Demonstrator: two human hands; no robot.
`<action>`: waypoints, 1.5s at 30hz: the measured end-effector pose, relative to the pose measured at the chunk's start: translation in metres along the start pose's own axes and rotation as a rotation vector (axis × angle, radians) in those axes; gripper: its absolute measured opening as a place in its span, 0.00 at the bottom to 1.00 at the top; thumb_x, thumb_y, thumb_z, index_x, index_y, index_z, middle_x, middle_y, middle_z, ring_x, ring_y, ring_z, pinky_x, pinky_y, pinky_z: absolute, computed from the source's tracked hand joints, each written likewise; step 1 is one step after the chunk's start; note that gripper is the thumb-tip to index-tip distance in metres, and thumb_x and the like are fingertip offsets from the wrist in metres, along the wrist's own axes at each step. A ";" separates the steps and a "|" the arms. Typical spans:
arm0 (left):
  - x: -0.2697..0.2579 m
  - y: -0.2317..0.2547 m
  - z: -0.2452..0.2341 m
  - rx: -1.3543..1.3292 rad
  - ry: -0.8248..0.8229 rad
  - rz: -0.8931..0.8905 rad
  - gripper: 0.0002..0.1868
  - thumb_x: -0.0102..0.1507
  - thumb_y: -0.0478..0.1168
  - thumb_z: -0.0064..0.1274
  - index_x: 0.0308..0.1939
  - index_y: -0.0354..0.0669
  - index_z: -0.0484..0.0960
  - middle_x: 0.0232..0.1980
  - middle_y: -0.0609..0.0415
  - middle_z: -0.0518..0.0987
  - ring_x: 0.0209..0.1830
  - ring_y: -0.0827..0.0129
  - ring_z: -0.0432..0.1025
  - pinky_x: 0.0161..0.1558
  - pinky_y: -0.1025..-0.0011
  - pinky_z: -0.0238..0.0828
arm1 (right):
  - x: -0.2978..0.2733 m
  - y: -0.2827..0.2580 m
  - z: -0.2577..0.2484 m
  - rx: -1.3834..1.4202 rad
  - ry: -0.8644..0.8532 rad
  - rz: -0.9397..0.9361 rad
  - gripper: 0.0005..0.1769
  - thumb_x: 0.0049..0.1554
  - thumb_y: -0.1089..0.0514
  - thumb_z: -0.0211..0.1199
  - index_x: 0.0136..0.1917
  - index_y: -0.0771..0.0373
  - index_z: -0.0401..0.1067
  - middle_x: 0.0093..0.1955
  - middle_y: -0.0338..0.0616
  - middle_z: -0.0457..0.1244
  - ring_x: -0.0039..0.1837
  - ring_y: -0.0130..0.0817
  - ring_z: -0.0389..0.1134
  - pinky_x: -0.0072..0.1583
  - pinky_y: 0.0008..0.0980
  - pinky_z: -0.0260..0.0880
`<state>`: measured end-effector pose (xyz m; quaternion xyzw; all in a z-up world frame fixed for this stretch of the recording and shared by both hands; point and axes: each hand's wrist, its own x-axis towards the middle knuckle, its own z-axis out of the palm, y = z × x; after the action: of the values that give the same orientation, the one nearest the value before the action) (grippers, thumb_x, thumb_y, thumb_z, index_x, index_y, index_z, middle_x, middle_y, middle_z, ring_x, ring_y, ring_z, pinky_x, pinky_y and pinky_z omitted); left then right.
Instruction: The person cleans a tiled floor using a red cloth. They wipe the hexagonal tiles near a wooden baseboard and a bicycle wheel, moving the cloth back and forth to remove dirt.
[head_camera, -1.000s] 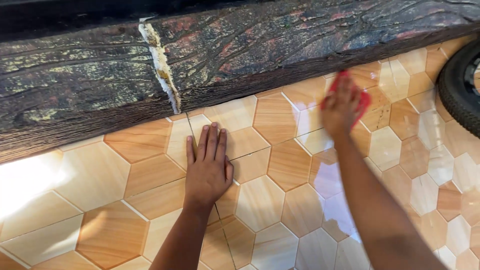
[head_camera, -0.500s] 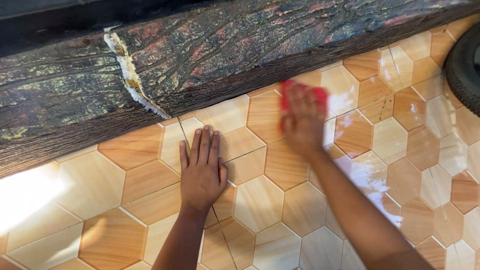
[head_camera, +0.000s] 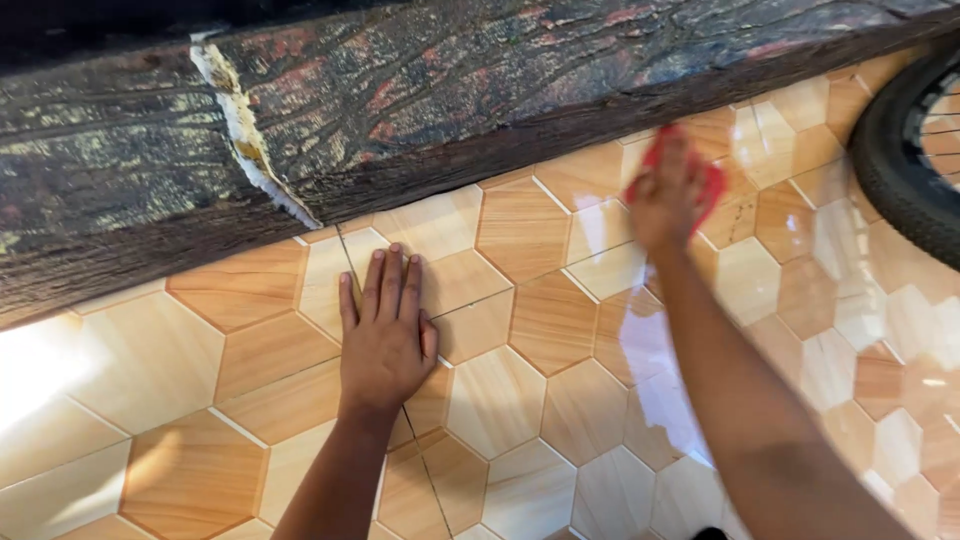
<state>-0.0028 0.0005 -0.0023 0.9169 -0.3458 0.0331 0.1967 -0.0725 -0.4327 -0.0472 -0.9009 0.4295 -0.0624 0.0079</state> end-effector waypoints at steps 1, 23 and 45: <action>0.000 -0.001 0.001 0.007 0.001 -0.003 0.36 0.63 0.46 0.36 0.77 0.46 0.62 0.80 0.47 0.59 0.82 0.55 0.50 0.77 0.43 0.35 | -0.022 -0.024 -0.001 0.039 0.021 -0.100 0.35 0.66 0.52 0.49 0.85 0.45 0.49 0.86 0.37 0.43 0.83 0.60 0.41 0.75 0.74 0.38; 0.002 -0.002 -0.005 -0.043 -0.050 -0.005 0.37 0.61 0.43 0.38 0.77 0.44 0.60 0.81 0.47 0.57 0.83 0.55 0.47 0.78 0.45 0.33 | -0.051 -0.035 -0.043 0.167 -0.040 -0.902 0.35 0.61 0.48 0.52 0.80 0.57 0.61 0.80 0.53 0.56 0.81 0.59 0.50 0.76 0.58 0.45; 0.000 -0.011 -0.001 -0.209 0.037 0.031 0.37 0.65 0.54 0.36 0.78 0.51 0.59 0.81 0.45 0.56 0.81 0.54 0.51 0.77 0.42 0.35 | -0.231 -0.196 -0.054 -0.017 -0.093 -0.593 0.41 0.60 0.44 0.54 0.83 0.50 0.50 0.86 0.43 0.43 0.84 0.58 0.37 0.75 0.67 0.39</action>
<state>0.0044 0.0086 -0.0056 0.8852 -0.3577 0.0170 0.2969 -0.0714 -0.1284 -0.0046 -0.9890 0.1471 -0.0169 0.0016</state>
